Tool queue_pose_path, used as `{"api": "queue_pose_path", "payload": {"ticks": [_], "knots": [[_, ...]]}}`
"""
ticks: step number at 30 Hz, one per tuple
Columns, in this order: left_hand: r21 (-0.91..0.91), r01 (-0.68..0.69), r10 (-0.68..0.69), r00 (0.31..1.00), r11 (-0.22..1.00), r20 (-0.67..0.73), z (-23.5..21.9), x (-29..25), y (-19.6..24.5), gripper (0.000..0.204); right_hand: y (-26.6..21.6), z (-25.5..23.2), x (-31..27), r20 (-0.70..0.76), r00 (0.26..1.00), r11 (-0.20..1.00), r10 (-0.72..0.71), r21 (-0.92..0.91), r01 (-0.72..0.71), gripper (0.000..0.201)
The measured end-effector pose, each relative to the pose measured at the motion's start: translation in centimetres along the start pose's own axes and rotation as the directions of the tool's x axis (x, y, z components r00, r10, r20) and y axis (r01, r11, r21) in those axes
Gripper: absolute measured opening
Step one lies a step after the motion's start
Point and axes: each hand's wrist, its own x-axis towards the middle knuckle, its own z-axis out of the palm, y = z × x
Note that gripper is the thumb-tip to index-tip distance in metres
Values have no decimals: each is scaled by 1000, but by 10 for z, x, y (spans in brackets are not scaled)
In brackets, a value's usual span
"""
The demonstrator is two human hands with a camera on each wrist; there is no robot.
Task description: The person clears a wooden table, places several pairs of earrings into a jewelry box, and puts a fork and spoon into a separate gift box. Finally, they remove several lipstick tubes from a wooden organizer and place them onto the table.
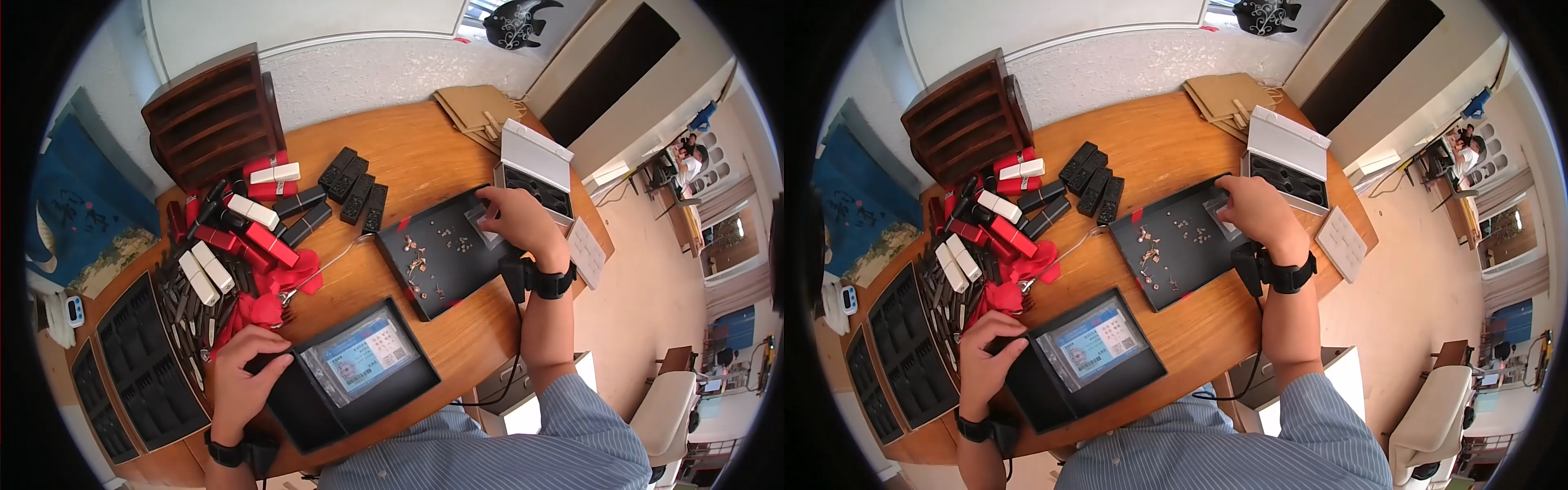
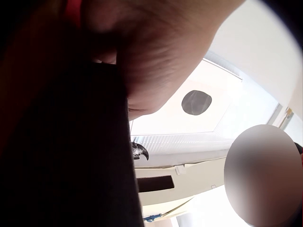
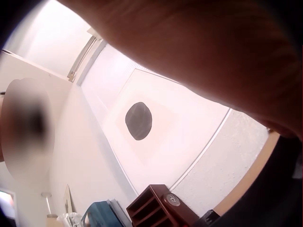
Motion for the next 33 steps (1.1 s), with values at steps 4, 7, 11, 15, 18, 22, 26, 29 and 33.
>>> {"api": "queue_pose_path", "payload": {"ticks": [4,7,11,15,18,22,26,29,33], "knots": [[24,13,-12,999,1000,-30,-2,1,0,18,2,4,5,29,1000,998,6,-56,-5,24],[44,7,-6,999,999,-37,-1,0,2,17,3,4,8,52,998,998,36,-58,-33,18],[53,-14,16,999,999,-41,0,0,3,15,-3,-6,-1,56,998,999,3,-46,0,14],[93,-43,48,997,995,-59,-1,-1,2,15,-8,-22,-18,-154,972,976,-177,100,193,12],[40,-74,76,996,996,-42,1,-1,1,15,-26,-28,-26,-248,961,969,-123,179,170,10],[-48,-42,39,997,998,-63,0,-5,9,17,-43,-18,-32,-263,933,864,-244,379,332,10],[-175,-134,121,989,975,-85,1,-12,15,28,-98,0,-53,-218,726,603,-652,431,671,7],[-222,-191,186,982,956,-43,2,-18,28,38,-123,26,-67,-240,516,380,-822,444,811,13],[-481,0,126,965,877,231,24,-27,31,81,-136,45,-76,-312,332,219,-890,346,912,21]]}}
